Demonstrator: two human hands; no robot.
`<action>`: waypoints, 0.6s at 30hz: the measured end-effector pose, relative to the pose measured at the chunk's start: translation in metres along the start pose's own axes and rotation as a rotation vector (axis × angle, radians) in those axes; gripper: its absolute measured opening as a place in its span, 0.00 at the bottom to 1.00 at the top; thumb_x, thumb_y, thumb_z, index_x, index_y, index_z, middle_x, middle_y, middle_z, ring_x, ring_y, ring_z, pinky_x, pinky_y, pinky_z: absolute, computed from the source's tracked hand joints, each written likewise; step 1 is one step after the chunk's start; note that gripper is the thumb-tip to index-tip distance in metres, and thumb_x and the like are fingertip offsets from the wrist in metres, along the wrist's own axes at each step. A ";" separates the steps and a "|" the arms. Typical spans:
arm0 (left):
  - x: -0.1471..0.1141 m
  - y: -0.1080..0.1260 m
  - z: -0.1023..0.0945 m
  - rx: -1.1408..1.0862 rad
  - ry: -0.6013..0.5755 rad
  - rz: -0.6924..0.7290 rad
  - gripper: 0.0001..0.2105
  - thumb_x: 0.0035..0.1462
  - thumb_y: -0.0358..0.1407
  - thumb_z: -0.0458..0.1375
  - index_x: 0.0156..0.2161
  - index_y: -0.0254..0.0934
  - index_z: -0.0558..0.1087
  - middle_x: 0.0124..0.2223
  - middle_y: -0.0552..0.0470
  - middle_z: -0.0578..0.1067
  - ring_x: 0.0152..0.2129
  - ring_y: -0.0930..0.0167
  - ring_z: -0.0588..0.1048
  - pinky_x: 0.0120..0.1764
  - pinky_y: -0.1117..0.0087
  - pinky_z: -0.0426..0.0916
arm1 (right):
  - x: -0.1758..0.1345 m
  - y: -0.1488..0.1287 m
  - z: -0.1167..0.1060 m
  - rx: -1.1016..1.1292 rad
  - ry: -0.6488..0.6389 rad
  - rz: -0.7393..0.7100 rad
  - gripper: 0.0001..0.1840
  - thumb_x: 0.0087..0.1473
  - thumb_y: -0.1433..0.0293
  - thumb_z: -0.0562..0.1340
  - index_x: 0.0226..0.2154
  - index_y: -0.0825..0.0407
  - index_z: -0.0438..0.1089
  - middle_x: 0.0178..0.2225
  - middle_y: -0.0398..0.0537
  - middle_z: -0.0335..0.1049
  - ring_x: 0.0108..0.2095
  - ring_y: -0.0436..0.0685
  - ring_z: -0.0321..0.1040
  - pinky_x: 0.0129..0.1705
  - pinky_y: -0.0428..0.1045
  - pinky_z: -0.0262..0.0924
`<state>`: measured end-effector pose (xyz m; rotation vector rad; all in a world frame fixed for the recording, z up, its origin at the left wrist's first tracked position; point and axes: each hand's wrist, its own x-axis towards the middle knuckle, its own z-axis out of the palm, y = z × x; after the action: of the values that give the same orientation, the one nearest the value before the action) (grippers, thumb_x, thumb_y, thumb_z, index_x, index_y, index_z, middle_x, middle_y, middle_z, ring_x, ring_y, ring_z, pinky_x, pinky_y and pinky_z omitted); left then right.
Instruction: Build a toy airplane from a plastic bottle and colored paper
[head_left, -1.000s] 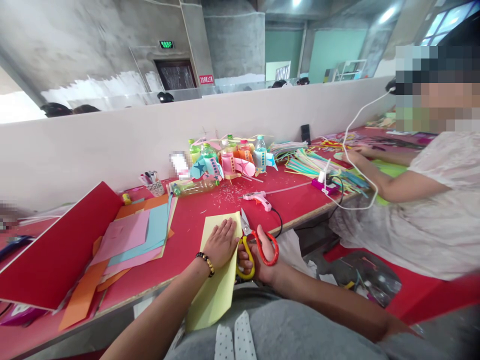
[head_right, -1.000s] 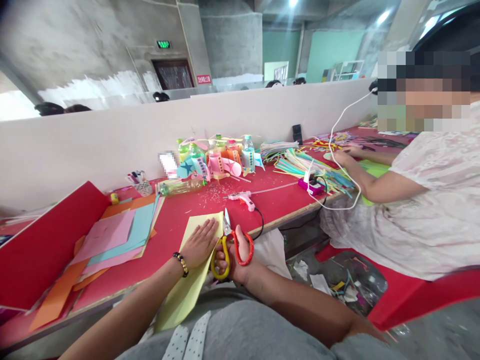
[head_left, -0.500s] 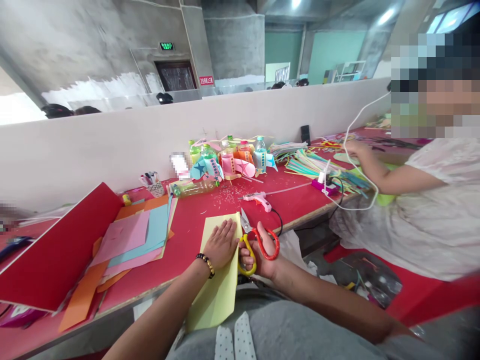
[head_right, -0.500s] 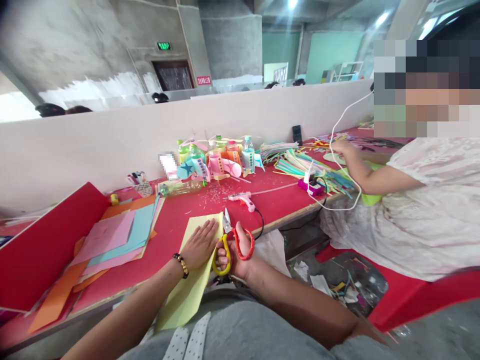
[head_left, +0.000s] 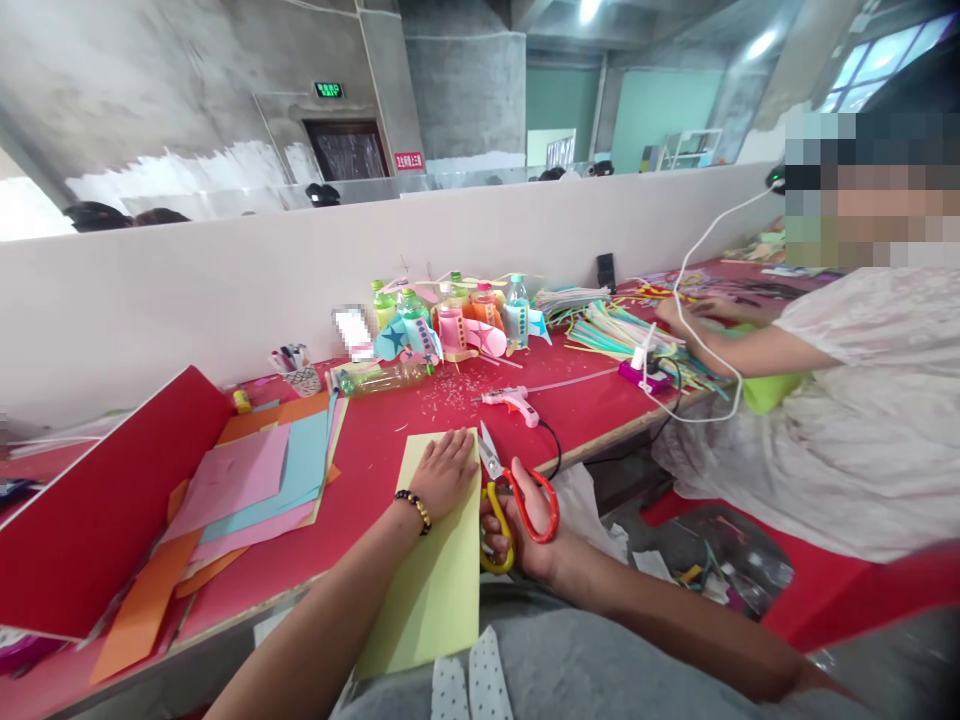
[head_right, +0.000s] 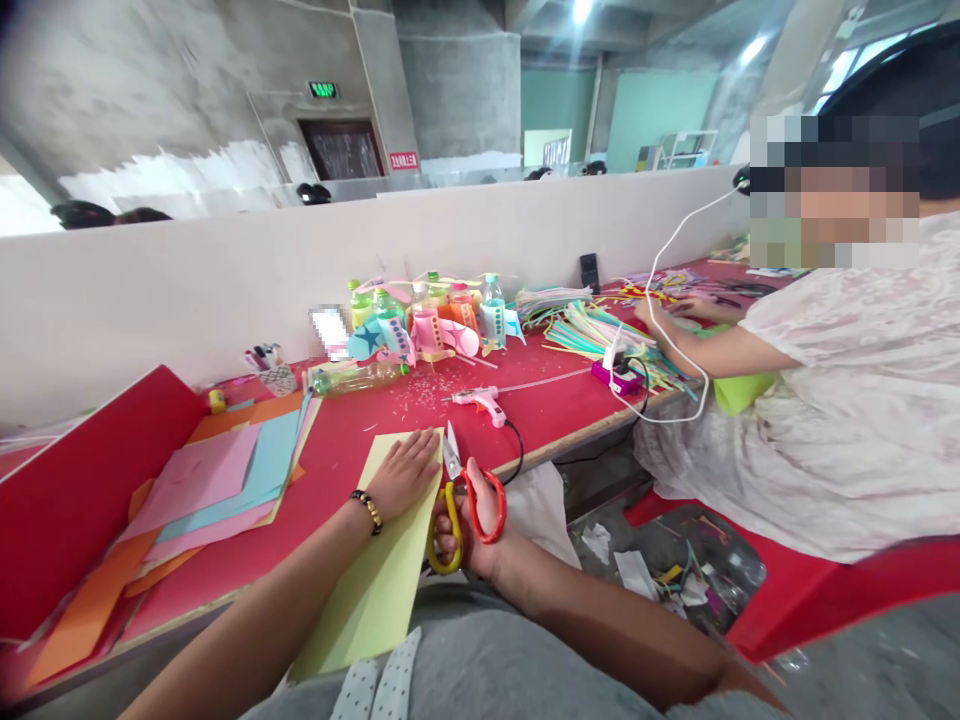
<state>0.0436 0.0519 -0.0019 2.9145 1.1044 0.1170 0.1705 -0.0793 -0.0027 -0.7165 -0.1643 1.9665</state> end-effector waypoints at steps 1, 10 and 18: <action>-0.001 0.000 0.002 0.001 -0.001 0.001 0.27 0.67 0.44 0.38 0.67 0.38 0.50 0.68 0.48 0.54 0.65 0.62 0.50 0.63 0.51 0.49 | 0.001 0.000 -0.001 0.004 0.006 -0.012 0.40 0.49 0.34 0.43 0.26 0.51 0.65 0.16 0.42 0.58 0.14 0.50 0.54 0.18 0.46 0.45; -0.010 0.001 0.004 0.030 0.033 0.026 0.26 0.67 0.43 0.39 0.68 0.41 0.49 0.68 0.48 0.54 0.65 0.62 0.52 0.62 0.52 0.51 | 0.008 0.001 0.001 0.067 0.032 -0.022 0.40 0.49 0.33 0.43 0.24 0.52 0.64 0.13 0.39 0.56 0.11 0.47 0.50 0.15 0.43 0.43; -0.017 0.004 -0.001 0.009 0.006 0.008 0.26 0.67 0.44 0.38 0.67 0.40 0.50 0.68 0.50 0.52 0.65 0.63 0.50 0.63 0.53 0.49 | 0.003 0.001 0.001 0.099 -0.003 -0.057 0.37 0.54 0.37 0.47 0.24 0.53 0.64 0.13 0.37 0.52 0.11 0.44 0.45 0.14 0.42 0.39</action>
<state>0.0333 0.0373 -0.0020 2.9287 1.0977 0.1219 0.1679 -0.0772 -0.0031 -0.6374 -0.0875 1.9082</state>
